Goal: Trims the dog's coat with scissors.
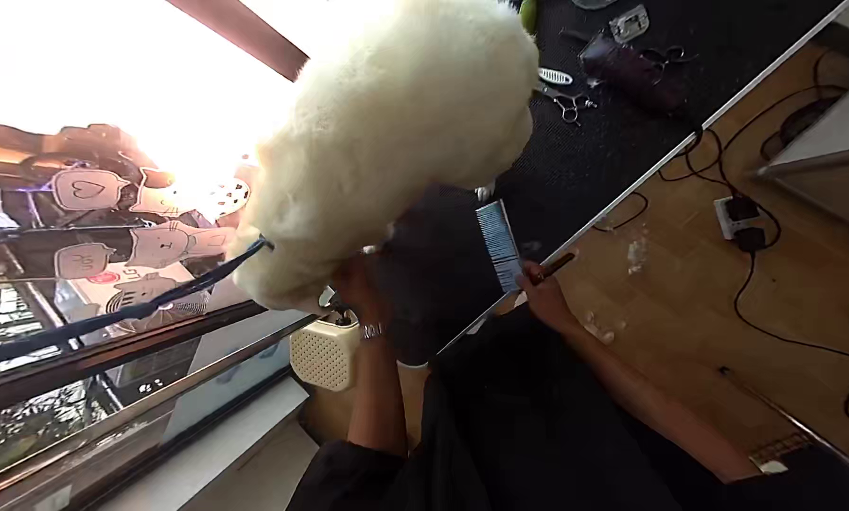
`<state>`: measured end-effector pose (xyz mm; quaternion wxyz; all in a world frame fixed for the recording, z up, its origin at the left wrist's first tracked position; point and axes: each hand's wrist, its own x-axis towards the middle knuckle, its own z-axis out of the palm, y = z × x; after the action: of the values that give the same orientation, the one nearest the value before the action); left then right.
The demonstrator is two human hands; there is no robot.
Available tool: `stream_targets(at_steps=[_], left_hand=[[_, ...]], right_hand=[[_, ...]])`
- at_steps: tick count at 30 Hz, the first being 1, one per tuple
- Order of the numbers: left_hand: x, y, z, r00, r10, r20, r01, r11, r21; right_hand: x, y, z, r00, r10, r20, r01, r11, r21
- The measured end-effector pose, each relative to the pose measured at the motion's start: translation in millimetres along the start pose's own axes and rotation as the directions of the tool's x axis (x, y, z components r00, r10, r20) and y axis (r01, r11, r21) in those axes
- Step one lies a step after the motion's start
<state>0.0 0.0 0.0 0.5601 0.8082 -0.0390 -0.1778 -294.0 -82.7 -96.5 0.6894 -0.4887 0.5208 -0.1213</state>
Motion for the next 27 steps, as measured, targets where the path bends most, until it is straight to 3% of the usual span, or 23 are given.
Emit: stream_targets(at_steps=[2,4,8,11,15,20,27], left_hand=[[20,2,-16,1.0,0.003,0.002,-0.003,0.998,0.056],[41,5,-11,0.995,-0.007,0.102,0.004,1.0,0.023],[57,-11,-11,0.964,-0.065,0.256,0.133,0.957,-0.258],[69,-29,-11,0.925,0.024,0.38,0.135,0.913,-0.386],[56,-15,-12,0.928,0.038,0.371,0.183,0.82,-0.542],[24,12,-24,0.931,0.0,0.365,0.209,0.82,-0.533],[8,0,-15,0.917,-0.065,0.393,0.274,0.819,-0.504]], right_hand=[[1,1,28,0.996,0.021,0.091,-0.017,0.999,-0.041],[23,-8,51,0.993,0.036,0.115,-0.037,0.999,0.009],[39,-35,71,0.997,0.024,0.076,-0.03,0.996,0.085],[59,-53,75,0.998,-0.061,-0.003,0.059,0.965,0.255],[73,-86,76,0.981,-0.191,-0.032,0.183,0.855,0.485],[71,-110,74,0.957,-0.286,-0.054,0.258,0.746,0.615],[78,-91,69,0.959,-0.28,-0.037,0.264,0.842,0.471]])
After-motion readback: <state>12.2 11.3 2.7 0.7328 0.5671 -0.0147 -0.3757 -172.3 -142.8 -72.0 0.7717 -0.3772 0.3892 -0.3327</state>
